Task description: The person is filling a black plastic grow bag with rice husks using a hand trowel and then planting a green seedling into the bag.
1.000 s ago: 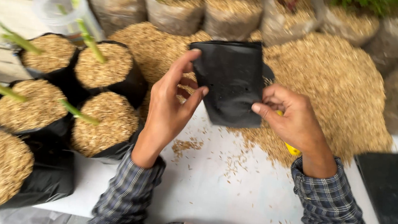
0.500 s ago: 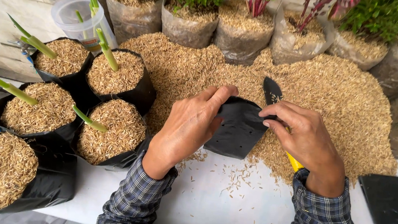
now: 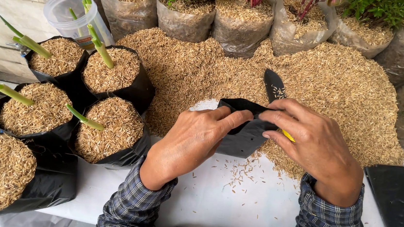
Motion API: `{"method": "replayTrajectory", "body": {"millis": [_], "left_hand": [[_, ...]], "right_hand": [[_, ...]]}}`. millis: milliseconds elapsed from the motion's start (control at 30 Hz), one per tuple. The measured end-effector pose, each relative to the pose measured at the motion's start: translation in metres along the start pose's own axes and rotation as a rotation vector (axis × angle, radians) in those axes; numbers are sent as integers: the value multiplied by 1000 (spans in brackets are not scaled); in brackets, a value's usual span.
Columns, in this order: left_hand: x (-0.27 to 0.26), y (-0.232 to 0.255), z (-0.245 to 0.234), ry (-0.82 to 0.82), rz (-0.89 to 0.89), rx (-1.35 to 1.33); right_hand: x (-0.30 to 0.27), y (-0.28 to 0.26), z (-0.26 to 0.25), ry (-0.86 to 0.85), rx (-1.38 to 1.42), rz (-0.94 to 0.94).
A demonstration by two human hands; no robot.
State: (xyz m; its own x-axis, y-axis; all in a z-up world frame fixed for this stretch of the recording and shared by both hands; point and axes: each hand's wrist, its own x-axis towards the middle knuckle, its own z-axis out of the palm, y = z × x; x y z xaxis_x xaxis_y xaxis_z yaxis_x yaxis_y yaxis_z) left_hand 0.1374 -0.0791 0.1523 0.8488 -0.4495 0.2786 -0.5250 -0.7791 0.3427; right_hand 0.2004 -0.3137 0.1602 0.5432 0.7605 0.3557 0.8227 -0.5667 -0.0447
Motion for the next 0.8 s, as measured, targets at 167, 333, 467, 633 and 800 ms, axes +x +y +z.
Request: {"method": "replayTrajectory", "body": {"millis": [167, 333, 467, 633, 800], "left_hand": [[-1, -2, 6, 17, -8, 14], [1, 3, -1, 90, -37, -64], [2, 1, 1, 178, -31, -73], [4, -1, 9, 149, -86, -154], [2, 0, 8, 119, -44, -253]], "right_hand": [[-1, 0, 1, 21, -5, -97], [-6, 2, -2, -25, -23, -77], [-12, 5, -1, -94, 4, -86], [-9, -5, -6, -122, 112, -194], [-10, -10, -17, -167, 126, -147]]}}
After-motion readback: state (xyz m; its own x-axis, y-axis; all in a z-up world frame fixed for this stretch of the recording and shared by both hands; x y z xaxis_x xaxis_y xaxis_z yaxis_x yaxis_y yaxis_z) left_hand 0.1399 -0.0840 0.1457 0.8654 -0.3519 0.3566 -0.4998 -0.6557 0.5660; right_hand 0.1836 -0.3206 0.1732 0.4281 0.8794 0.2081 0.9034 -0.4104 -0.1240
